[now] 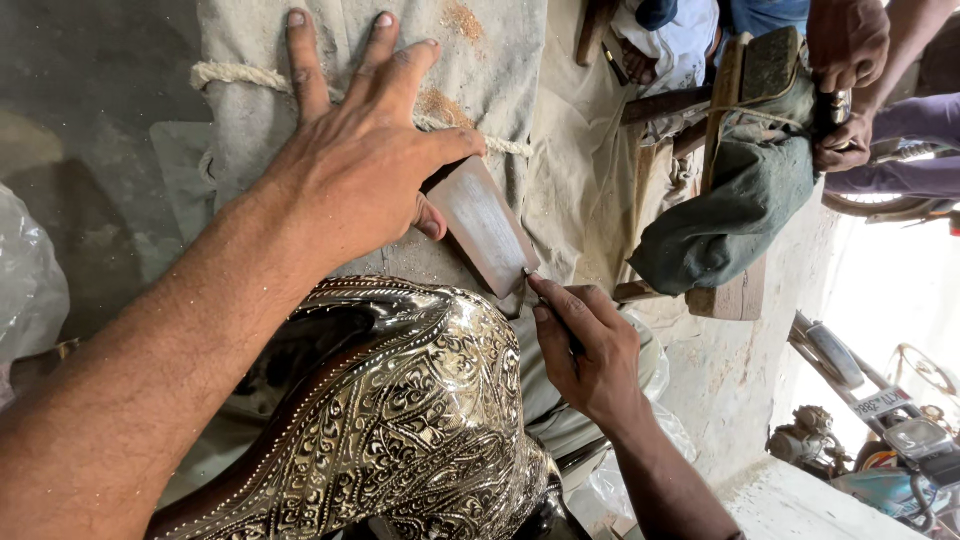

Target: The person uses a chisel and a wooden mallet to engrave intricate patterns onto a silver elephant statue. They hold the chisel against the metal surface and strike it repeatedly with the mallet, working on different parts of the statue's body and legs.

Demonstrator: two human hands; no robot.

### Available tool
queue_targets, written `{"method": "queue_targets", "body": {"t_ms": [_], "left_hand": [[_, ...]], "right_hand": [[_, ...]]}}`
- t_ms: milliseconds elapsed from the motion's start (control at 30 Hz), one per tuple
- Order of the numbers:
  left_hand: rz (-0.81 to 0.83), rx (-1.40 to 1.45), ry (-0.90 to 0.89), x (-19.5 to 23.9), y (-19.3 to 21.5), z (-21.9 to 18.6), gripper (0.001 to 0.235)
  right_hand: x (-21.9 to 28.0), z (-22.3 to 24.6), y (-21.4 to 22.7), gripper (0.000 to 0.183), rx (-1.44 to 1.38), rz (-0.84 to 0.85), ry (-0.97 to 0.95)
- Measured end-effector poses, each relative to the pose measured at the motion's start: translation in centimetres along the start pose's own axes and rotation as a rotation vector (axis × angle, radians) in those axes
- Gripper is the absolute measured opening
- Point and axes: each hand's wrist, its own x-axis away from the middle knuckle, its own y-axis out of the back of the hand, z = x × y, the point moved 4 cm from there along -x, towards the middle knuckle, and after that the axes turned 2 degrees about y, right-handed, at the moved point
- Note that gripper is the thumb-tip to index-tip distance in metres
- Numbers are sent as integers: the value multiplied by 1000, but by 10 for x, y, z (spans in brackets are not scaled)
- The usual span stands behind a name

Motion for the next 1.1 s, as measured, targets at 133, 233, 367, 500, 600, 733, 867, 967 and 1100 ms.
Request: {"method": "queue_targets", "body": {"t_ms": [133, 233, 367, 500, 600, 733, 867, 967, 1100], "left_hand": [[30, 4, 6, -1, 1, 1, 62], [16, 6, 7, -1, 1, 1, 62], [21, 6, 5, 0, 2, 0, 61], [26, -28, 4, 1, -2, 3, 62], [46, -54, 13, 0, -4, 4, 64], [35, -60, 14, -2, -2, 3, 63], [59, -53, 27, -2, -3, 0, 63], [68, -46, 30, -3, -1, -1, 60], [59, -29, 49, 1, 0, -1, 67]], "right_hand": [[-2, -2, 1, 32, -17, 50, -119], [-6, -2, 6, 32, -45, 85, -108], [-11, 1, 10, 32, -30, 99, -69], [-7, -4, 6, 30, -6, 123, -135], [-7, -2, 0, 27, 32, 93, -7], [-6, -5, -10, 23, 120, 97, -27], [-1, -6, -9, 21, 256, 40, 10], [-7, -5, -11, 17, 248, -17, 96], [-26, -17, -27, 18, 330, 54, 132]]}}
